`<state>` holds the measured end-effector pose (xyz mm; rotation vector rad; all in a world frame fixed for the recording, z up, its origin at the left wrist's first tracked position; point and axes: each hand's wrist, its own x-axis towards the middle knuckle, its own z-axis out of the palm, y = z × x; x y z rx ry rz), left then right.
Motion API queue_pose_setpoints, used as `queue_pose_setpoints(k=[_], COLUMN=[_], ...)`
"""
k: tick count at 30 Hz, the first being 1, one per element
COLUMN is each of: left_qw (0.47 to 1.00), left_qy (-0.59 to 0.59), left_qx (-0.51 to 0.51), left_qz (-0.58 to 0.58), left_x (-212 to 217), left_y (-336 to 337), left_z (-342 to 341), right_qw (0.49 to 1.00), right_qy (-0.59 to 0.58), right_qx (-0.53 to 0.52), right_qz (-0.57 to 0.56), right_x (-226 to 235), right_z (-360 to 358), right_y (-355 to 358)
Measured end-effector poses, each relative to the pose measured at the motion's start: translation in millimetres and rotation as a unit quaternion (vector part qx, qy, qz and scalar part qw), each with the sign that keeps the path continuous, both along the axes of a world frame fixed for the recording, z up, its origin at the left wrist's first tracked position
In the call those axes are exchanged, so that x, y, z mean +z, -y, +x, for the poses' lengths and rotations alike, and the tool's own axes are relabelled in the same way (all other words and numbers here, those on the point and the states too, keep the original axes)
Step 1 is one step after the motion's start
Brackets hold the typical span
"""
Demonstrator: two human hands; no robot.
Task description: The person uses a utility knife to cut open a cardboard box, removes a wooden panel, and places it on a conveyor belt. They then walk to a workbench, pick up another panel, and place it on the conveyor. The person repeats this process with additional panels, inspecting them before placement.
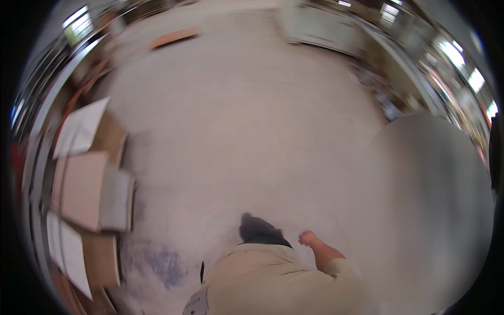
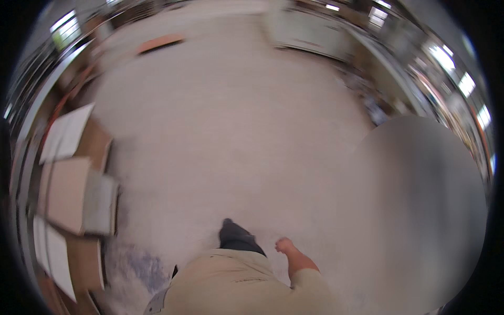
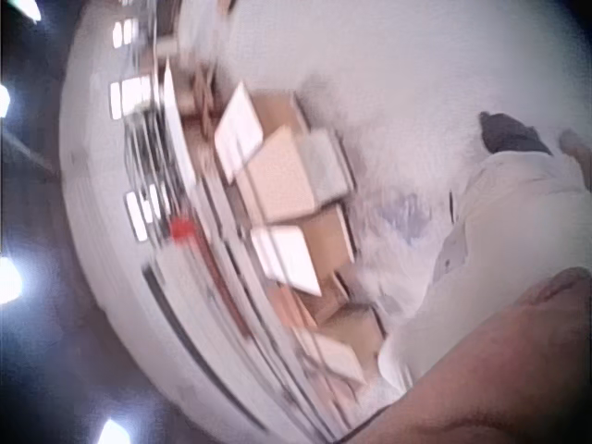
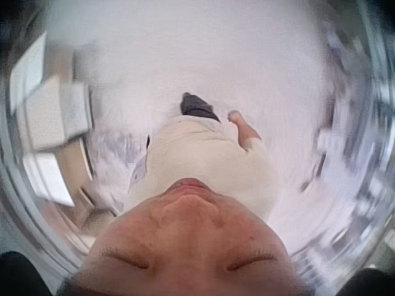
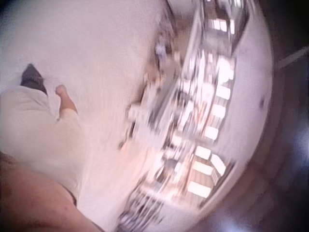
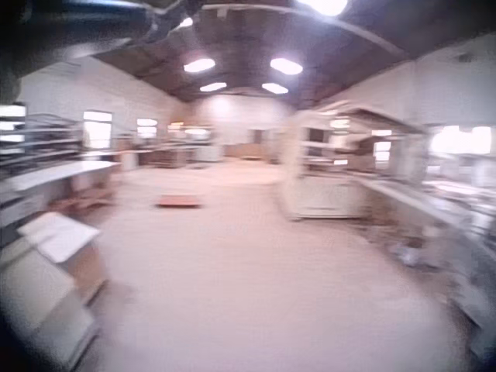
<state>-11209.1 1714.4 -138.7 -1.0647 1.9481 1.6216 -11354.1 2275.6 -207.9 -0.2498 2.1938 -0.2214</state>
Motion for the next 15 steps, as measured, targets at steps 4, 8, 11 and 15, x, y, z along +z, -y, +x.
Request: queue_pose_setpoints(k=[4, 8, 11, 15], left_qw=[0.989, 0.964, 0.96, 0.99], left_qy=[0.011, 0.059, 0.102, 0.111], left_qx=[0.148, 0.257, 0.255, 0.081], left_qz=[0.009, 0.022, 0.046, -0.036], left_x=[28, 28, 1, -34], left_y=[15, 14, 8, 25], left_z=[-1, 12, -2, -55], right_qw=[0.985, 0.971, 0.969, 0.873], right_qy=[0.066, 0.051, -0.033, -0.028], right_qx=[-0.12, -0.17, -0.102, -0.063], right_qz=[-0.106, -0.162, -0.221, -0.483], right_x=[9, 60, 86, 274], right_z=[-132, -300, -411, -489], right_y=[42, 185, 297, 512])
